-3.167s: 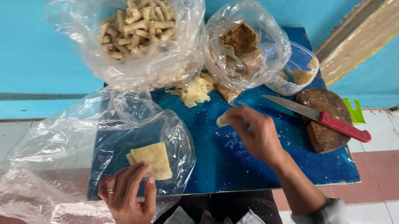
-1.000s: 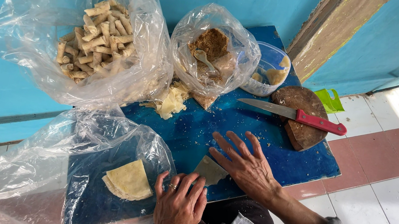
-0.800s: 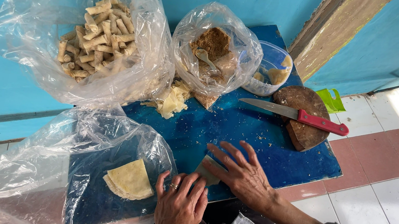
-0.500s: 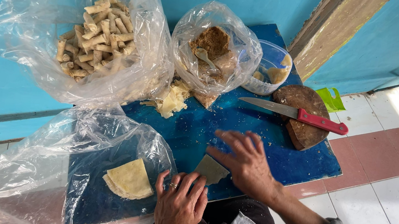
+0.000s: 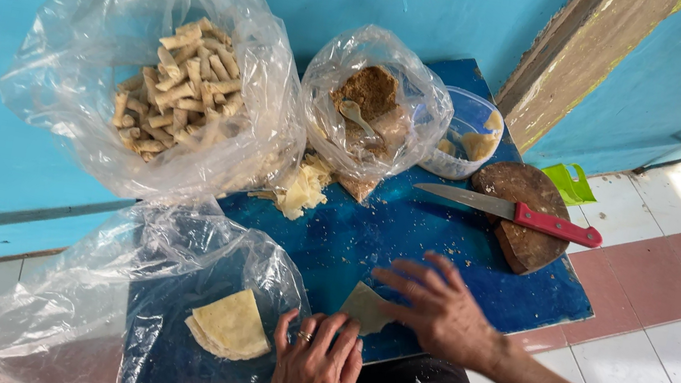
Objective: The person sits at a small table and folds triangular pastry wrappers around a scoop of brown filling taken from a plastic bag, pinching the edges closed by hand and placing the finished filled pastries into a plastic bag with others. A knife rests on a cutting board but is not used.
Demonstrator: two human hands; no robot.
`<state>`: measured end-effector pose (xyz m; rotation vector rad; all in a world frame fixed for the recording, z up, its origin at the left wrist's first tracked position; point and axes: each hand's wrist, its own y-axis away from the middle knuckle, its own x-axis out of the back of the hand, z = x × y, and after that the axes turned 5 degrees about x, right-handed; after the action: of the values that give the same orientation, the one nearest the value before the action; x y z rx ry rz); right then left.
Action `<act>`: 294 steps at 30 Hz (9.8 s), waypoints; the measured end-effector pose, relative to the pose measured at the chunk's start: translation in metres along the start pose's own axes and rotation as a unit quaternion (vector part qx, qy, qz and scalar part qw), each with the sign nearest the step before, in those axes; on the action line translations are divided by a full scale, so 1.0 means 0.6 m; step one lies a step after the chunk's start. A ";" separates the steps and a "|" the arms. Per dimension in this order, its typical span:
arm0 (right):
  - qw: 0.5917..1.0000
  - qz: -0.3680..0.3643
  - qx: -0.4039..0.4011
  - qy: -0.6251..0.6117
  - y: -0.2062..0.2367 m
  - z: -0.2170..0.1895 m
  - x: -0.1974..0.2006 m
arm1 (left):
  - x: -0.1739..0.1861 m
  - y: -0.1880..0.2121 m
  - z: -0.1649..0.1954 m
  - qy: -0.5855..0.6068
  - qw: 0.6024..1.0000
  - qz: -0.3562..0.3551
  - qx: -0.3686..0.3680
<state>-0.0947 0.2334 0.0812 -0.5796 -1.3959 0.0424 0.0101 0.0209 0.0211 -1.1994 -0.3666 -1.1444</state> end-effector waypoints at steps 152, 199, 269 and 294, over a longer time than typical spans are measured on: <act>0.949 0.088 -0.250 -0.171 0.014 -0.087 -0.023 | -0.005 -0.011 0.017 0.093 0.987 -0.061 0.112; 0.970 0.113 -0.171 -0.130 -0.008 -0.053 -0.059 | -0.019 -0.089 -0.008 0.080 0.968 -0.159 0.175; 0.937 0.348 -0.009 -0.026 -0.385 -0.011 0.120 | 0.121 0.039 -0.031 0.161 0.931 0.213 0.249; 0.937 -0.077 -0.087 -0.330 -0.235 -0.130 -0.110 | 0.108 0.099 -0.098 -0.028 0.952 0.214 0.217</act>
<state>-0.0782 0.0600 0.0739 -0.6294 -2.1148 -0.0159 0.0694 -0.0669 0.0153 -0.8650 -0.3554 -0.6113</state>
